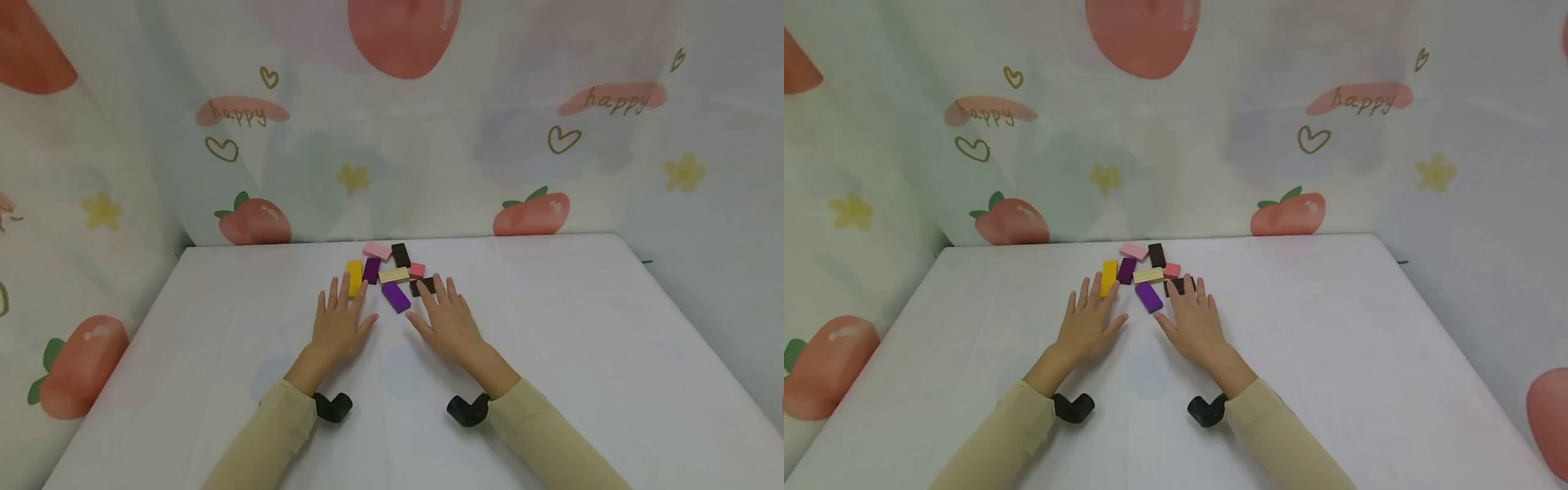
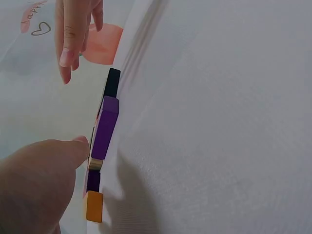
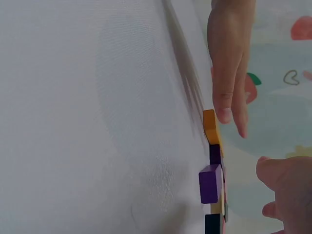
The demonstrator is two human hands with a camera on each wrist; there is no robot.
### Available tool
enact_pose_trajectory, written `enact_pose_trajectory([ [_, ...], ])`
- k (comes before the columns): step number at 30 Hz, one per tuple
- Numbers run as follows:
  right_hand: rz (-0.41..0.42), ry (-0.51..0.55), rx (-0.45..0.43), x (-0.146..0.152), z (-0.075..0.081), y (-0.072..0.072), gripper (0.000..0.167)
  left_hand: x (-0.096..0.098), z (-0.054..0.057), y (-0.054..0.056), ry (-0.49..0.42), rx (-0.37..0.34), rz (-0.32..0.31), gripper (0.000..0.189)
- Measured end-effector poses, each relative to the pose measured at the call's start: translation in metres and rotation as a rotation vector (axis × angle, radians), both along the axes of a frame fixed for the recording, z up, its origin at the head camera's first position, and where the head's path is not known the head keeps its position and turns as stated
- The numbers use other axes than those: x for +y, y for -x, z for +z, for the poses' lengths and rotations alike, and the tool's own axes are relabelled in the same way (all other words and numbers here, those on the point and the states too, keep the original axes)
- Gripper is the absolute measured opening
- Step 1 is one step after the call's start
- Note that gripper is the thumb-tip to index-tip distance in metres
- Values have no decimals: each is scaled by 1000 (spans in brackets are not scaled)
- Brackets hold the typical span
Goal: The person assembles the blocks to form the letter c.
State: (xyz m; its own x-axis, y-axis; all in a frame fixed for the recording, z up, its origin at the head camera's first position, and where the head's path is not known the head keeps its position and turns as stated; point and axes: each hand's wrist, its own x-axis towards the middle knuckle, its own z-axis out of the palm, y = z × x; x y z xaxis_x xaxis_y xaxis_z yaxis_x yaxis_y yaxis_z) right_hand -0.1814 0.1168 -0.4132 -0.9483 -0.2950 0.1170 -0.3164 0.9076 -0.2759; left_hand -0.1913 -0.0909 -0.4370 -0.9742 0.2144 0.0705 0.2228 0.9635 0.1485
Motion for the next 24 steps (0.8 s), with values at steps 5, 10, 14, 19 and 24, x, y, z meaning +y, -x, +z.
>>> enact_pose_trajectory([
  [5, 12, -17, -4, -10, 2, 7, 66, 0, -1, 10, 20, -10, -24, 70],
  [10, 31, -41, -25, -18, 0, 12, 66, -2, -1, 18, 60, -29, -38, 71],
  [14, 51, -53, -6, -22, -2, 18, 64, -6, -2, 26, 46, -27, -76, 69],
  [19, 103, -64, 26, -27, -7, 25, 60, -10, -1, 33, -1, -9, -133, 66],
  [24, 143, -64, 46, -31, -14, 31, 54, -13, -2, 39, 25, -44, -139, 66],
])
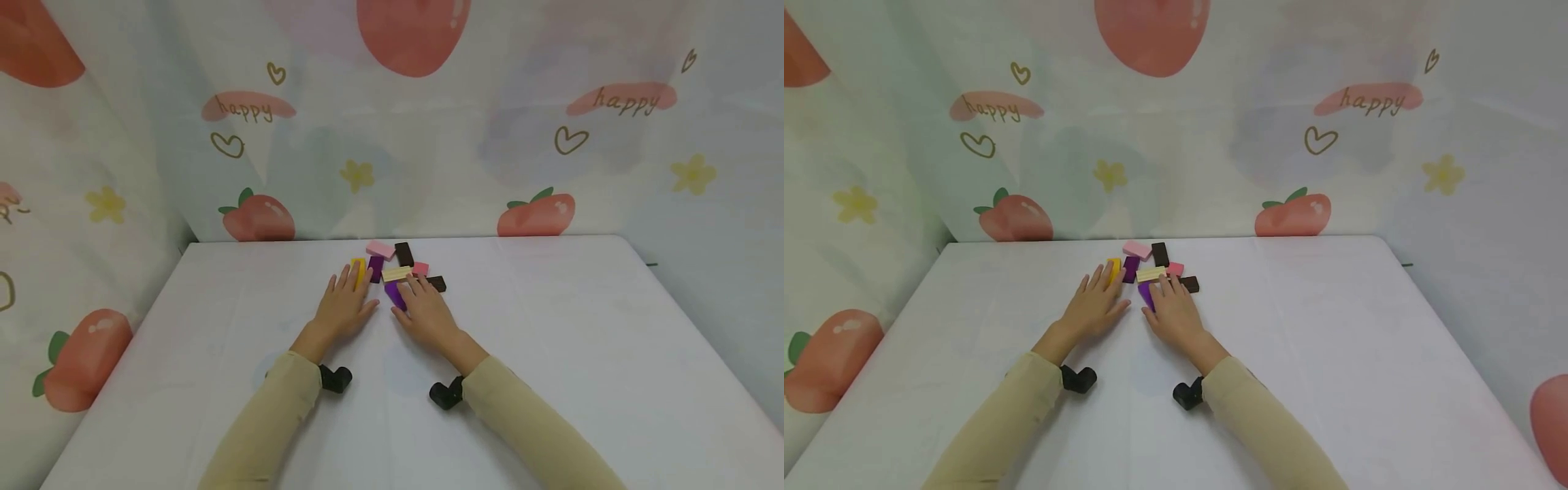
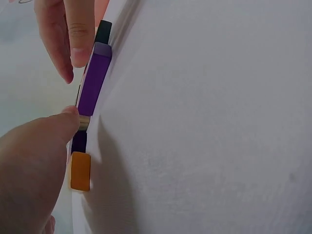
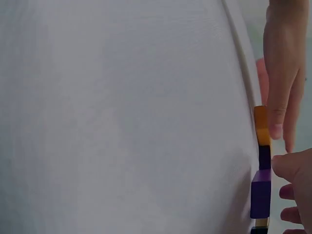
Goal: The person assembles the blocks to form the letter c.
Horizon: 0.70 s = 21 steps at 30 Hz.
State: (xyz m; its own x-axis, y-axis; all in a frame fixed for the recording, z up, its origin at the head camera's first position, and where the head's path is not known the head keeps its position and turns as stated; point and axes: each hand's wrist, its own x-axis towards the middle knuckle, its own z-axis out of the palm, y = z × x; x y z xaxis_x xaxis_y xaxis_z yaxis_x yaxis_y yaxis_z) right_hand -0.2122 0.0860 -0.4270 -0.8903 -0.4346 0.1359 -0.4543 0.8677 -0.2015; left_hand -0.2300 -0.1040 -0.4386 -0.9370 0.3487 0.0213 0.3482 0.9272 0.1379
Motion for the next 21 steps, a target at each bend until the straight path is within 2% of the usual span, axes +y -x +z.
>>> enact_pose_trajectory([
  [5, 52, 41, 40, -4, -6, 5, 46, -6, -6, 7, 33, -59, 14, 69],
  [12, 77, 79, 79, -12, -6, 7, 34, -10, -7, 8, 49, -64, -4, 63],
  [17, 59, -11, 107, -17, -2, 9, 18, -11, -5, 8, 69, -23, -62, 51],
  [21, 49, -86, 92, -20, 1, 9, 13, -11, -4, 7, 80, -8, -83, 48],
])
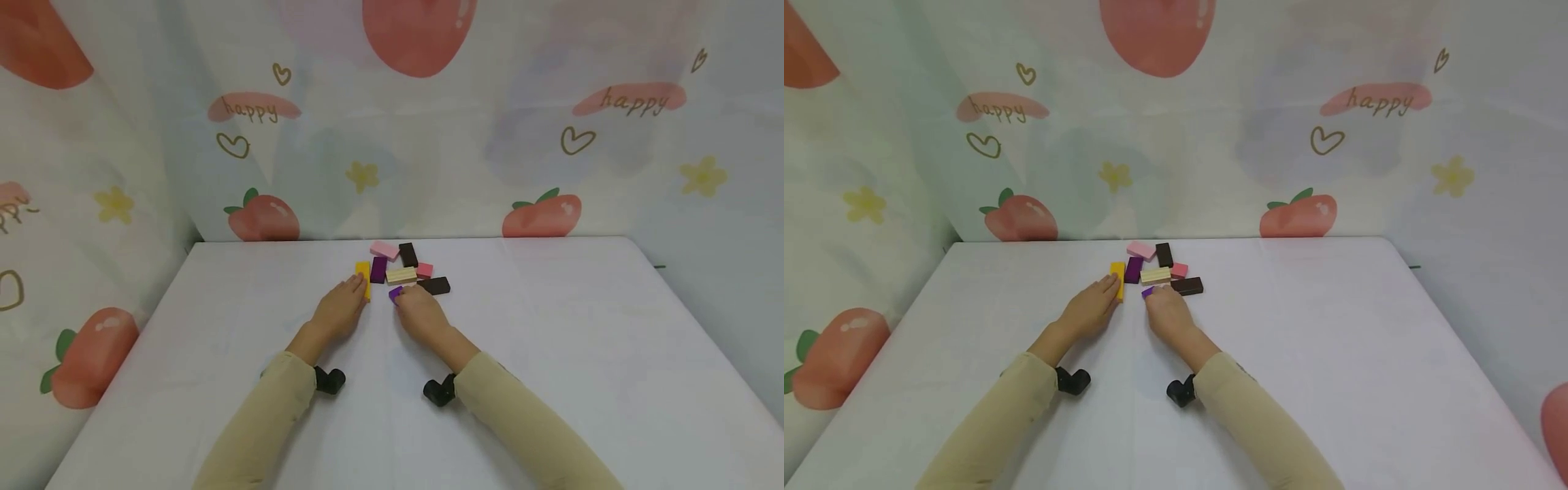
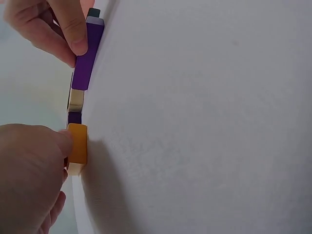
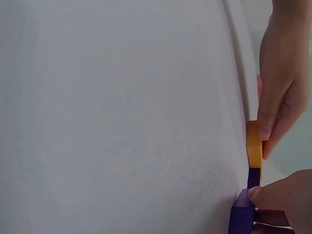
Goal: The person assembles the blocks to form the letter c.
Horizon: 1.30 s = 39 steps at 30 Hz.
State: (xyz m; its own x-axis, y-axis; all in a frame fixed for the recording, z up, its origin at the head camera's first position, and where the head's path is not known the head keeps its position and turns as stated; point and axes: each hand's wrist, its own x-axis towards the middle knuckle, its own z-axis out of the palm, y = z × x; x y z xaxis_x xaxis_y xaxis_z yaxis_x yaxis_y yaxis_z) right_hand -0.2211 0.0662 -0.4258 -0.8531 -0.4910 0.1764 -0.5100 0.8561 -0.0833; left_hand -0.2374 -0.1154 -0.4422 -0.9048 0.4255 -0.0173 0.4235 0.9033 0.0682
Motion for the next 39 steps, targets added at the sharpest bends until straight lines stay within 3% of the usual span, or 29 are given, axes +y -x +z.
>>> enact_pose_trajectory([
  [7, -22, 23, -62, 0, 6, -7, 11, 1, -2, -4, 37, 19, -5, 48],
  [12, 10, 63, -82, 3, 7, -15, 8, -1, 0, -16, 85, 66, -64, 46],
  [18, 19, 119, -87, 8, 9, -23, 7, 0, 4, -28, 125, 84, -92, 47],
  [25, 31, 156, -90, 14, 8, -31, 4, 1, 8, -42, 106, 84, -136, 46],
  [31, 31, 169, -95, 17, 9, -37, 4, 1, 7, -54, 74, 138, -179, 44],
  [39, 23, 198, -145, 24, 11, -49, 8, 1, 9, -69, 86, 125, -199, 46],
])
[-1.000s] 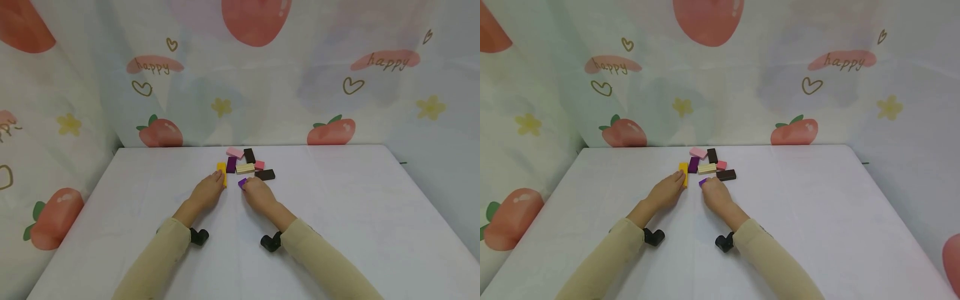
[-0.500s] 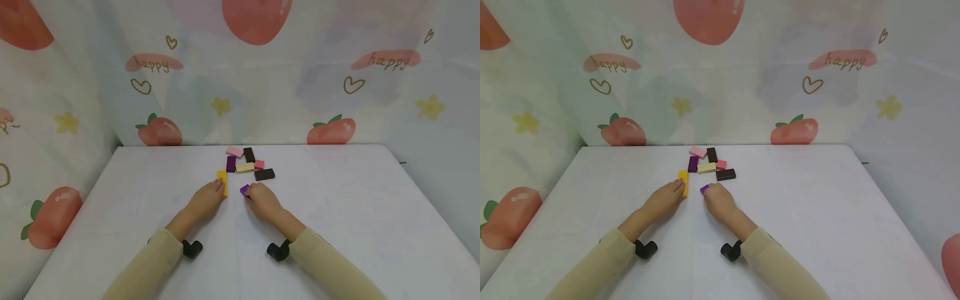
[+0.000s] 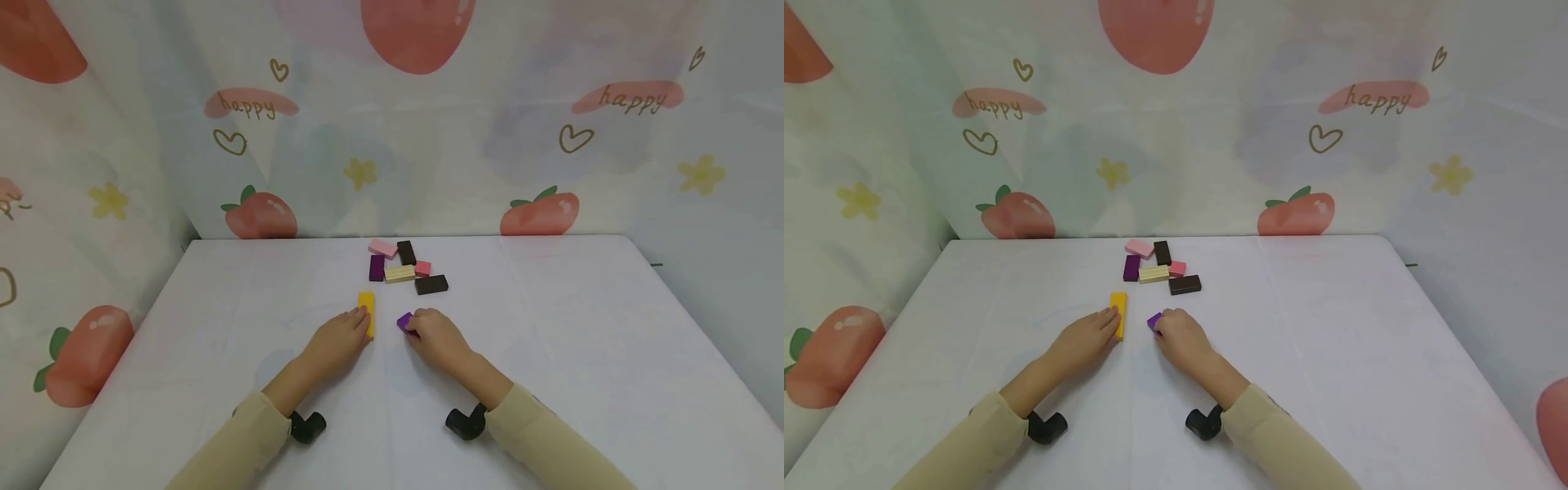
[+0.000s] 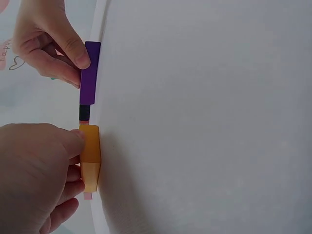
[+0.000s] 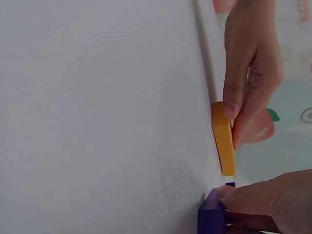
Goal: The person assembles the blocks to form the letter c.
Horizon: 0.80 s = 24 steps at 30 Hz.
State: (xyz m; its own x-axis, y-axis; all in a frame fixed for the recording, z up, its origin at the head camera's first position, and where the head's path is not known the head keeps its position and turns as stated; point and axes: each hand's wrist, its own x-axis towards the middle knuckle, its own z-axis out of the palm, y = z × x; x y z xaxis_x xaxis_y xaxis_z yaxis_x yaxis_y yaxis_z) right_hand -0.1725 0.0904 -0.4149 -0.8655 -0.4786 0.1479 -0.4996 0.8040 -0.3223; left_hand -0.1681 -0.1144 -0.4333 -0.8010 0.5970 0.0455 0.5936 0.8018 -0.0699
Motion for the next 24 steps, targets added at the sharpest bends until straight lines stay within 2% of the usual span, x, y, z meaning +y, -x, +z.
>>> enact_pose_trajectory([
  [13, 11, 19, 25, 9, 0, -19, 11, 1, 7, -22, 8, -14, -58, 45],
  [20, 7, 26, 31, 12, 0, -27, 9, 1, 4, -26, -13, 55, -109, 43],
  [24, 3, 45, 26, 15, -2, -32, 10, 3, 2, -28, -26, 71, -128, 42],
])
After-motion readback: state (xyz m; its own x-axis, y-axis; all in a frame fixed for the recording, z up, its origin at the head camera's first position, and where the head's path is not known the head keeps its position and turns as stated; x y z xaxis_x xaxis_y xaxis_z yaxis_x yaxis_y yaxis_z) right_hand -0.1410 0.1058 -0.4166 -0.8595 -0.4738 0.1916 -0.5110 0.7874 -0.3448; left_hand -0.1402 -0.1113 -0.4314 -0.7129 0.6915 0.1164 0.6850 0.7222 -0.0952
